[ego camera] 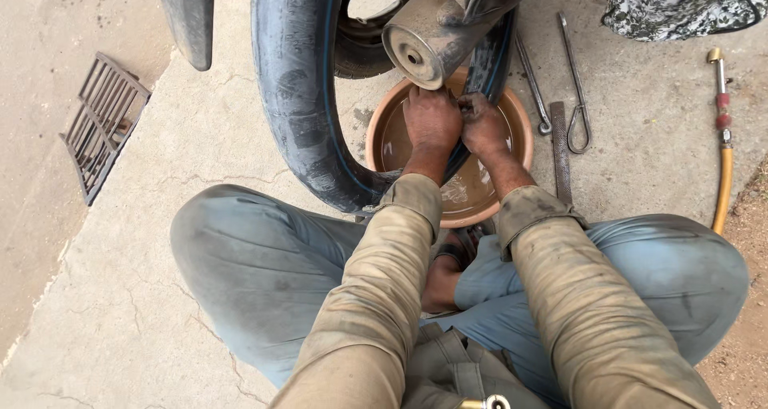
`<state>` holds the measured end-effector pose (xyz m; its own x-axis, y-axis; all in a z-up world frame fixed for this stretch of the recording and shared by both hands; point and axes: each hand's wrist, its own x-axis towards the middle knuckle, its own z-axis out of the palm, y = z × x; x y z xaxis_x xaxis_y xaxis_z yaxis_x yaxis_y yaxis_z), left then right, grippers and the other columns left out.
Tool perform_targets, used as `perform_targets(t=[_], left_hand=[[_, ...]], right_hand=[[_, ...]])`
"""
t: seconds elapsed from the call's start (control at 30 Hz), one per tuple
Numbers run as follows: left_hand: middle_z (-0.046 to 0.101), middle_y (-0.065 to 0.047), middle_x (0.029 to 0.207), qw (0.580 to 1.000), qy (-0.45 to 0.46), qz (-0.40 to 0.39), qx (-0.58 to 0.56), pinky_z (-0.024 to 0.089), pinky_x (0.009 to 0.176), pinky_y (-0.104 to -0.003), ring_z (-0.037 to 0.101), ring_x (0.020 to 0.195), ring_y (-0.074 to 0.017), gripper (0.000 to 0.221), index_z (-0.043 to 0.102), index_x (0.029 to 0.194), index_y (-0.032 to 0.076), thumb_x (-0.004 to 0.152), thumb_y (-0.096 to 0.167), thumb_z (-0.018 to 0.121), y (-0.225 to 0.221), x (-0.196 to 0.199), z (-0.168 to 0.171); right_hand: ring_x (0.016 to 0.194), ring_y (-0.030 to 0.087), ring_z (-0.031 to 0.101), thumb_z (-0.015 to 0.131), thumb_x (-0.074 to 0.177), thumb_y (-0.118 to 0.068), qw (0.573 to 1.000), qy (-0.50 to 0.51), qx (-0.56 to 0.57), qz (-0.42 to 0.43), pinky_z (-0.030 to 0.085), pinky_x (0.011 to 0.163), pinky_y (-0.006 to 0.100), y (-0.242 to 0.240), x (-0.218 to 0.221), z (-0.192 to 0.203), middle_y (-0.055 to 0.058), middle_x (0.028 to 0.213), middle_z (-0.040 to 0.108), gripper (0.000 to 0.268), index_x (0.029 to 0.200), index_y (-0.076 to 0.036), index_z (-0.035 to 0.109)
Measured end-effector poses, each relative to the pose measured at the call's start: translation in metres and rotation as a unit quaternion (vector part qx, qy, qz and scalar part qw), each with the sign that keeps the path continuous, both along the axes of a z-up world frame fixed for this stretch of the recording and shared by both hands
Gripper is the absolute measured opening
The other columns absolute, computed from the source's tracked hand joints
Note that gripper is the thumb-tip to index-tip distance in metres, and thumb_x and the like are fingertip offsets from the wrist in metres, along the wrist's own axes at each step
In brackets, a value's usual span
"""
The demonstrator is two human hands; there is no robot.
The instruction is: The person submerges a motorcycle tire tube in a bowl of water to locate a leak and then uses a metal rasp to roughen the rubber surface around the puncture.
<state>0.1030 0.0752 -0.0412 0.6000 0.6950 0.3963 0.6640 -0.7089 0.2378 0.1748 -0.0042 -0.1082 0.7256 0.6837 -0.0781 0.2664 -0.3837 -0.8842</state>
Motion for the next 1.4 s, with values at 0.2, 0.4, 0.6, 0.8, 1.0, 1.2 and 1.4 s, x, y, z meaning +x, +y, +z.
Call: perform_targets(t=[0.2, 0.4, 0.6, 0.8, 1.0, 1.2, 1.4], left_hand=[[0.073, -0.018, 0.084, 0.996, 0.045, 0.024, -0.076, 0.058, 0.069, -0.048, 0.071, 0.076, -0.0364, 0.024, 0.075, 0.079, 0.006, 0.083, 0.028, 0.068, 0.009, 0.000, -0.004], [0.073, -0.019, 0.081, 0.983, 0.099, 0.051, -0.146, 0.059, 0.070, -0.046, 0.073, 0.077, -0.0354, 0.041, 0.073, 0.079, 0.003, 0.092, 0.041, 0.067, 0.009, -0.006, 0.022], [0.073, -0.018, 0.084, 0.986, -0.050, -0.084, -0.138, 0.058, 0.074, -0.046, 0.072, 0.080, -0.0367, 0.022, 0.074, 0.088, 0.003, 0.079, 0.022, 0.069, 0.012, -0.020, 0.010], [0.072, -0.019, 0.083, 0.991, 0.034, -0.033, -0.126, 0.058, 0.072, -0.047, 0.073, 0.078, -0.0364, 0.025, 0.073, 0.087, 0.004, 0.091, 0.029, 0.068, 0.015, -0.018, 0.011], [0.074, -0.018, 0.085, 0.976, 0.140, 0.031, -0.166, 0.058, 0.076, -0.048, 0.072, 0.083, -0.0363, 0.042, 0.075, 0.088, 0.010, 0.103, 0.045, 0.058, 0.007, -0.011, 0.043], [0.073, -0.020, 0.087, 0.990, 0.095, 0.005, -0.104, 0.057, 0.075, -0.051, 0.072, 0.085, -0.0364, 0.039, 0.075, 0.090, 0.005, 0.088, 0.042, 0.062, 0.015, -0.014, 0.028], [0.073, -0.018, 0.089, 0.970, 0.157, -0.003, -0.186, 0.057, 0.083, -0.051, 0.073, 0.087, -0.0342, 0.037, 0.075, 0.094, 0.009, 0.097, 0.039, 0.054, 0.017, -0.014, 0.030]], right_hand=[[0.099, 0.030, 0.074, 0.072, 0.093, -0.015, 0.994, -0.038, 0.076, -0.070, 0.056, 0.083, 0.041, 0.004, -0.012, -0.007, 0.017, 0.105, 0.075, 0.023, 0.116, -0.012, 0.067], [0.095, 0.031, 0.073, 0.075, 0.085, -0.001, 0.984, -0.081, 0.120, -0.101, 0.058, 0.082, 0.039, 0.005, -0.019, -0.006, 0.018, 0.102, 0.073, 0.020, 0.104, -0.004, 0.070], [0.096, 0.027, 0.074, 0.074, 0.088, -0.001, 0.991, -0.032, 0.096, -0.082, 0.059, 0.084, 0.038, 0.001, -0.021, 0.013, 0.015, 0.104, 0.073, 0.017, 0.105, -0.003, 0.070], [0.096, 0.025, 0.075, 0.071, 0.083, 0.002, 0.993, -0.006, 0.092, -0.078, 0.060, 0.086, 0.037, 0.002, -0.022, 0.019, 0.013, 0.104, 0.074, 0.024, 0.106, -0.004, 0.067], [0.095, 0.028, 0.074, 0.073, 0.083, 0.002, 0.990, -0.022, 0.114, -0.080, 0.059, 0.085, 0.038, 0.002, -0.024, 0.021, 0.014, 0.101, 0.074, 0.022, 0.103, -0.004, 0.068], [0.097, 0.030, 0.073, 0.072, 0.086, 0.001, 0.989, -0.037, 0.116, -0.080, 0.058, 0.085, 0.039, 0.001, -0.024, 0.020, 0.016, 0.102, 0.073, 0.019, 0.104, -0.002, 0.067], [0.097, 0.027, 0.074, 0.069, 0.087, 0.001, 0.996, 0.004, 0.070, -0.060, 0.059, 0.086, 0.038, -0.002, -0.024, 0.030, 0.014, 0.104, 0.072, 0.019, 0.106, -0.003, 0.067]])
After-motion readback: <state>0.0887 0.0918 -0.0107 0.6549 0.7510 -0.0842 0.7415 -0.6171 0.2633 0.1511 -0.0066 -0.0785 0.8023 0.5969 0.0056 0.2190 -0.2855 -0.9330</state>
